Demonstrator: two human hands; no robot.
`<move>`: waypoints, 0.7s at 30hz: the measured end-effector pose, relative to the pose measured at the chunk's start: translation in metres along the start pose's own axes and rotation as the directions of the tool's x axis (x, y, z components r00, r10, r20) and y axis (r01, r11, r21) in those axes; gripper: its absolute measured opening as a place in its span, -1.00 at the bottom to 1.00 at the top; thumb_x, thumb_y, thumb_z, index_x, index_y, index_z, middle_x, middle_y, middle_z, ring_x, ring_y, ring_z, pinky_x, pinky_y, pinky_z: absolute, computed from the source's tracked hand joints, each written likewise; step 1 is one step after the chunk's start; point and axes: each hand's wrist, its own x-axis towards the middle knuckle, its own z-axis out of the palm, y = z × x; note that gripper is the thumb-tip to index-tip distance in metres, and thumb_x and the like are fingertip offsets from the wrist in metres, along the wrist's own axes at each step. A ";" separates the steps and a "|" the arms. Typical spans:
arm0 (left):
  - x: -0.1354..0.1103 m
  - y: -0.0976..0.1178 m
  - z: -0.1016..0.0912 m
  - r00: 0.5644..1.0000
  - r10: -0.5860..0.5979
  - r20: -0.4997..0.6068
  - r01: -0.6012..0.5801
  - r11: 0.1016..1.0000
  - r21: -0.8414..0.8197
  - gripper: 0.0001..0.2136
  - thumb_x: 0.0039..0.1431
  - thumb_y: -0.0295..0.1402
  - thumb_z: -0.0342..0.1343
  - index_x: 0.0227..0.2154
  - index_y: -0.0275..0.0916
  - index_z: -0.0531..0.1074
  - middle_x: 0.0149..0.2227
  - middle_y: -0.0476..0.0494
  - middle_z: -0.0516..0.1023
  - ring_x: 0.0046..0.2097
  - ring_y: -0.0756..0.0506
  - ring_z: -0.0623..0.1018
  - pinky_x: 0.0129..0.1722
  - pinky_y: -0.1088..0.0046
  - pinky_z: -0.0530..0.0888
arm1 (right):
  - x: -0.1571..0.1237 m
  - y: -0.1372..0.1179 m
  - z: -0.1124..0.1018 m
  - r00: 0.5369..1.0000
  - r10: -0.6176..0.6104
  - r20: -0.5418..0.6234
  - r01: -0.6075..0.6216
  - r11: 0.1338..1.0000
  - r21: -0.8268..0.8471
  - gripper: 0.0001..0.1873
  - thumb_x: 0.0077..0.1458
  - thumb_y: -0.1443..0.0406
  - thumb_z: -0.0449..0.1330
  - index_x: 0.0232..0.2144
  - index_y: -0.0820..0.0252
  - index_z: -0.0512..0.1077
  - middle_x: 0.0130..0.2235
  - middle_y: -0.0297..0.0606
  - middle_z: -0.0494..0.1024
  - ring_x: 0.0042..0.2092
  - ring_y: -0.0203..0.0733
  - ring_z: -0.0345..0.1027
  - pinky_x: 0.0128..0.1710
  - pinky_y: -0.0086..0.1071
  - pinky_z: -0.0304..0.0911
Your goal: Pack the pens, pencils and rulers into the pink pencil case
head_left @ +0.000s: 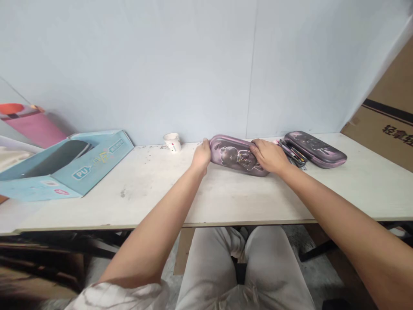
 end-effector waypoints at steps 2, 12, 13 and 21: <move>0.009 0.033 -0.003 0.989 0.148 -0.027 -0.147 0.989 0.011 -0.44 0.28 -0.14 -0.47 -0.16 -0.24 0.45 -0.11 -0.18 0.53 -0.05 -0.11 0.48 -0.02 0.37 0.34 | 0.003 -0.002 -0.005 0.999 -0.031 -0.027 0.034 0.990 0.135 -0.46 0.21 0.04 -0.24 0.00 0.29 0.24 -0.10 -0.01 0.47 -0.09 0.03 0.35 -0.19 -0.22 0.19; -0.003 0.125 0.063 0.802 0.598 0.007 -0.596 0.798 0.082 -0.48 0.30 -0.13 -0.43 -0.16 -0.25 0.44 -0.14 -0.17 0.53 -0.03 -0.08 0.47 -0.01 0.40 0.33 | 0.016 0.012 -0.054 0.826 0.004 -0.563 0.273 0.872 0.407 -0.58 0.17 0.10 -0.08 0.03 0.11 0.20 0.00 -0.15 0.36 0.03 -0.09 0.24 0.03 -0.13 0.17; -0.005 0.125 0.070 0.800 0.599 -0.032 -0.597 0.800 0.058 -0.47 0.30 -0.14 -0.43 -0.15 -0.25 0.44 -0.12 -0.17 0.53 -0.03 -0.08 0.46 0.00 0.40 0.33 | 0.013 0.016 -0.054 0.808 0.019 -0.589 0.264 0.882 0.390 -0.62 0.18 0.11 -0.09 -0.01 0.11 0.24 -0.03 -0.16 0.38 0.02 -0.09 0.25 0.02 -0.13 0.18; -0.008 0.133 0.108 0.875 0.478 -0.081 -0.482 0.838 -0.258 -0.46 0.31 -0.20 -0.52 -0.07 -0.22 0.38 -0.02 -0.11 0.47 0.02 -0.04 0.43 0.01 0.43 0.32 | -0.010 0.040 -0.043 0.667 0.190 -0.720 0.167 0.905 0.393 -0.64 0.19 0.15 -0.10 -0.01 0.11 0.22 -0.06 -0.16 0.37 0.01 -0.07 0.25 0.01 -0.08 0.18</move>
